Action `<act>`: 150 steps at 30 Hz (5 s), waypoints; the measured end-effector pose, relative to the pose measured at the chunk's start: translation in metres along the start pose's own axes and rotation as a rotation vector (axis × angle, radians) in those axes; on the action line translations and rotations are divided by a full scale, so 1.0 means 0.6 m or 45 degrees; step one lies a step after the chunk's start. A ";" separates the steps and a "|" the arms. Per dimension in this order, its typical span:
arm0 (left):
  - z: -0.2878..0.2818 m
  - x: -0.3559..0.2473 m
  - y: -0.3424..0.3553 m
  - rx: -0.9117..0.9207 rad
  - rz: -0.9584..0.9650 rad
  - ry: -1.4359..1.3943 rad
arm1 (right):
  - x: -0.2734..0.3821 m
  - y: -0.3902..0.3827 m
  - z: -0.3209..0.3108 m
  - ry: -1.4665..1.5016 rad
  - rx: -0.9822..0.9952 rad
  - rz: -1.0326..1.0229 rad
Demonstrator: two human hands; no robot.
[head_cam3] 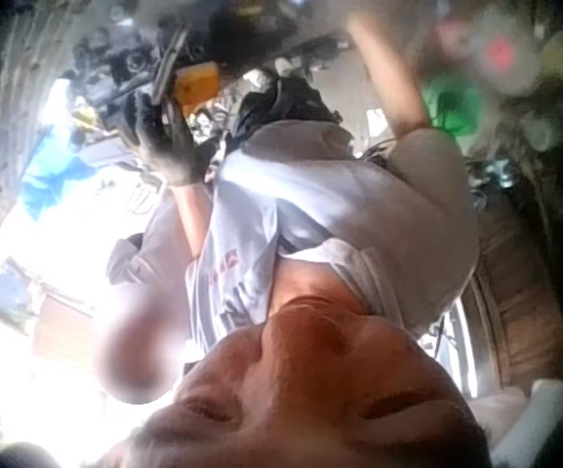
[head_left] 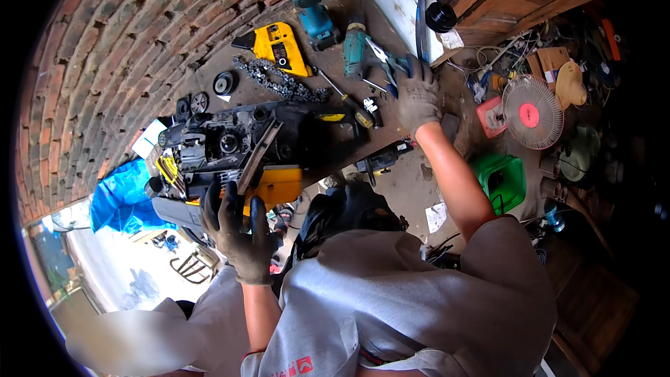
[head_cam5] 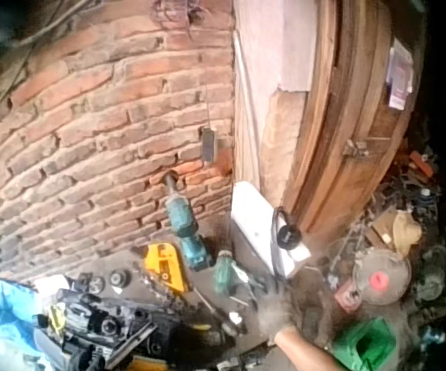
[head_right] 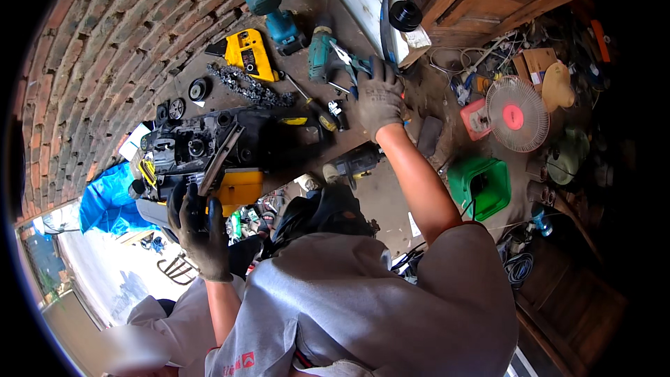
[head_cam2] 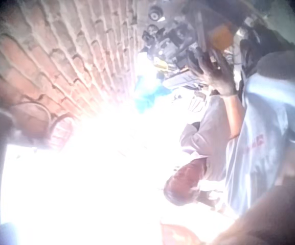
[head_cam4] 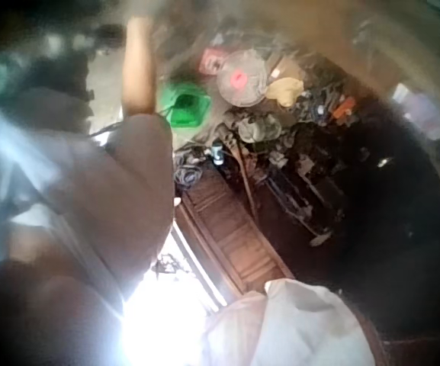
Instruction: The person uses a hammer and a screwdriver to work on a disassembled engine block placed on a workbench. They repeatedly tap components inside the engine and adjust parts with the screwdriver while another person stands nearby.
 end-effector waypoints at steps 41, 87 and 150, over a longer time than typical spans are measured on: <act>0.143 -0.029 -0.055 0.295 -1.019 -1.893 | 0.258 -0.137 -0.182 1.936 1.114 -0.517; 0.033 0.206 0.174 0.199 -0.037 0.136 | 0.513 0.000 -0.029 1.354 1.098 -0.355; 0.044 0.201 0.174 0.321 0.037 0.014 | 0.532 -0.027 -0.006 1.781 1.504 -0.031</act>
Point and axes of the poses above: each hand's wrist, its own y-axis towards the middle knuckle, its own z-axis out of the palm, x = y × z, the point moved 9 cm from there along y, towards the middle knuckle, and after that the axes turned 9 degrees about z, right-handed, at the moved point
